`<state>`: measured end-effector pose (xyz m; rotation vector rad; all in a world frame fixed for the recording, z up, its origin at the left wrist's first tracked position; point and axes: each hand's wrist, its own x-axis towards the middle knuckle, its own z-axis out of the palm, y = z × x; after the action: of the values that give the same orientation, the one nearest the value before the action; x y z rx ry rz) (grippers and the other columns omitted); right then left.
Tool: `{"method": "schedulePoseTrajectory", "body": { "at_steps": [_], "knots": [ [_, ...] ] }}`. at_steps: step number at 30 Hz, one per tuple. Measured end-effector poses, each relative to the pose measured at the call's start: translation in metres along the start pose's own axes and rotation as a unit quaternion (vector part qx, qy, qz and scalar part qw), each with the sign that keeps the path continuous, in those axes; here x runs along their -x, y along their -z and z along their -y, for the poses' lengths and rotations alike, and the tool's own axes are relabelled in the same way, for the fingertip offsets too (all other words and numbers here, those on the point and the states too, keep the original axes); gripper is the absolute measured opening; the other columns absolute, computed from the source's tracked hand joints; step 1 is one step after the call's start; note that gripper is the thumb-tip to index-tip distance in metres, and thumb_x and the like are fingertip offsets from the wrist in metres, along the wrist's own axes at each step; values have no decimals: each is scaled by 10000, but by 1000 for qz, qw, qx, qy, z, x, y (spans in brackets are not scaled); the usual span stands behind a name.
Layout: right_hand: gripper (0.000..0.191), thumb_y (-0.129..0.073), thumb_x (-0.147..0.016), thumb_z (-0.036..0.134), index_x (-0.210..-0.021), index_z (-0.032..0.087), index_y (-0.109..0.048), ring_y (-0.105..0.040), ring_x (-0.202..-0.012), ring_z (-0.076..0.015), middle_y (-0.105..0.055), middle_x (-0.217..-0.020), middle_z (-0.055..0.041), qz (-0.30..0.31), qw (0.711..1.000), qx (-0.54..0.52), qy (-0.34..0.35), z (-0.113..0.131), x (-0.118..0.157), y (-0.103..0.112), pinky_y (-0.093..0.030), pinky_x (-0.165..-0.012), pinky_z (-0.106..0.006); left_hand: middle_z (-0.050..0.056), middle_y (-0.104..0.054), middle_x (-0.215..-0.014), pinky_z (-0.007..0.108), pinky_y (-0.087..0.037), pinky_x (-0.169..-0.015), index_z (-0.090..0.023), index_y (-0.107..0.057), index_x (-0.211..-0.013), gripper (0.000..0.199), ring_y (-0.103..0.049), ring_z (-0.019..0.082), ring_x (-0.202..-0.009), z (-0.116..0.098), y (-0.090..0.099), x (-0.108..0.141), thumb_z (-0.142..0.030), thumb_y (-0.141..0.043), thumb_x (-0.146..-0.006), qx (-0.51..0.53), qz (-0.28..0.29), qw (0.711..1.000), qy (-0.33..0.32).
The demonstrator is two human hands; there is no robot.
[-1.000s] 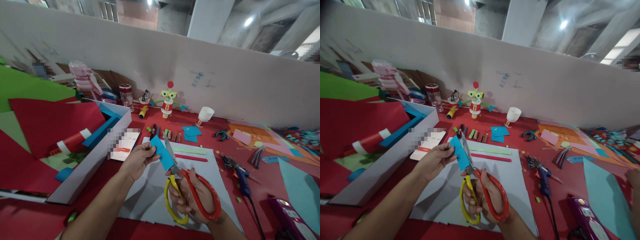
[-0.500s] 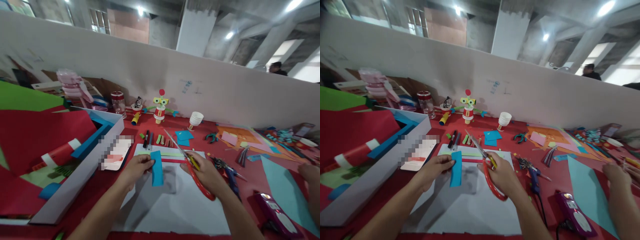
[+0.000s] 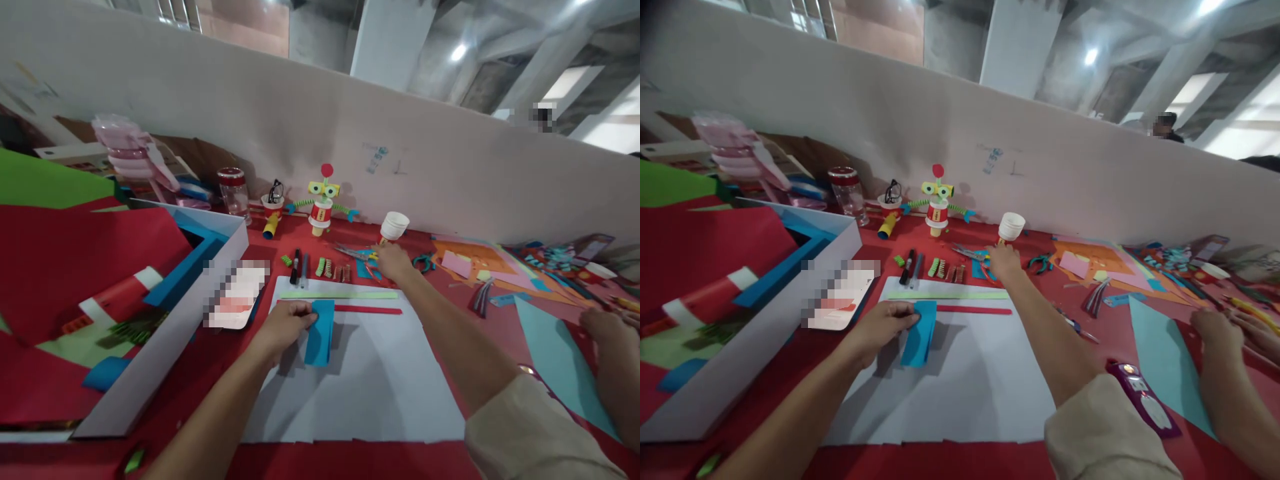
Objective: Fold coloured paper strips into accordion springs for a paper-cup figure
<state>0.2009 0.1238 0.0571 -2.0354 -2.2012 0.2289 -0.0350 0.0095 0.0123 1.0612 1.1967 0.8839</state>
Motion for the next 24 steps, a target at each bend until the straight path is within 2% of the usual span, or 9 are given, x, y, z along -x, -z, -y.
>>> {"method": "schedulePoseTrajectory", "body": {
  "at_steps": [1, 3, 6, 9, 13, 16, 20, 22, 24],
  "knots": [
    [364, -502, -853, 198, -1203, 123, -566, -506, -1129, -298, -557, -1242, -203, -12, 1000, -11, 0, 8, 9, -2, -392, -885, -393, -33, -456, -483, 235, -300, -509, -197, -569, -464, 181, -372, 112, -494, 0, 0, 0, -253, -660, -610, 4, -4, 1000, -4],
    [342, -430, -906, 295, -1206, 199, -563, -570, -1023, -223, -615, -1172, -112, -8, 998, -61, 27, 28, 35, -11, -436, -830, -331, -38, -453, -485, 238, -286, -498, -198, -581, -481, 160, -364, 110, -482, -1, 0, 1, -254, -668, -603, 9, -1, 1000, -9],
    [359, -510, -848, 361, -1166, 210, -582, -610, -729, -162, -674, -872, -37, 100, 933, -336, 80, 54, 81, -35, -478, -641, -282, -39, -471, -480, 241, -270, -486, -199, -609, -506, 109, -365, 112, -467, 1, -1, 1, -222, -669, -594, -14, 36, 999, -21],
    [288, -592, -751, 266, -1025, 188, -637, -572, -593, -130, -623, -717, 0, 57, 904, -421, 35, 61, 113, -58, -469, -579, -267, -21, -567, -538, 244, -316, -524, -212, -664, -570, 68, -438, 136, -509, 6, 0, -2, -175, -637, -620, -52, 64, 995, -48],
    [208, -620, -712, 282, -898, 191, -635, -561, -513, -118, -586, -660, 25, 50, 866, -496, -28, 44, 125, -68, -479, -542, -271, 5, -631, -597, 255, -359, -595, -246, -705, -584, 185, -537, 199, -644, 12, 5, -7, -74, -637, -586, -117, 5, 987, -111],
    [167, -613, -726, 320, -827, 188, -593, -584, -524, -124, -593, -660, 26, 36, 851, -519, -71, 30, 127, -67, -502, -557, -280, 30, -660, -692, 263, -387, -686, -265, -730, -618, 271, -567, 239, -791, 15, 7, -9, -15, -655, -546, -103, -40, 984, -139],
    [348, -617, -739, 304, -1069, 245, -520, -618, -562, -123, -591, -737, 45, 22, 819, -568, -82, 25, 132, -63, -539, -605, -301, 57, -669, -938, 317, -388, -872, -292, -750, -846, 274, -533, 265, -1015, 12, -5, -3, -118, -665, -653, -114, -67, 966, -221],
    [396, -604, -756, 290, -1138, 273, -504, -634, -631, -122, -591, -825, 32, 14, 807, -588, -60, 27, 134, -61, -553, -660, -314, 57, -658, -1048, 331, -395, -882, -300, -725, -973, 273, -534, 256, -1045, 10, -13, 1, -207, -634, -733, -153, -29, 960, -234],
    [313, -583, -773, 282, -1083, 256, -558, -638, -717, -130, -593, -897, 8, 11, 797, -603, -38, 29, 136, -59, -555, -716, -323, 52, -666, -1026, 320, -432, -807, -299, -679, -1085, 359, -574, 237, -960, 9, -20, 5, -250, -653, -730, -141, 23, 968, -207]
  ]
}}
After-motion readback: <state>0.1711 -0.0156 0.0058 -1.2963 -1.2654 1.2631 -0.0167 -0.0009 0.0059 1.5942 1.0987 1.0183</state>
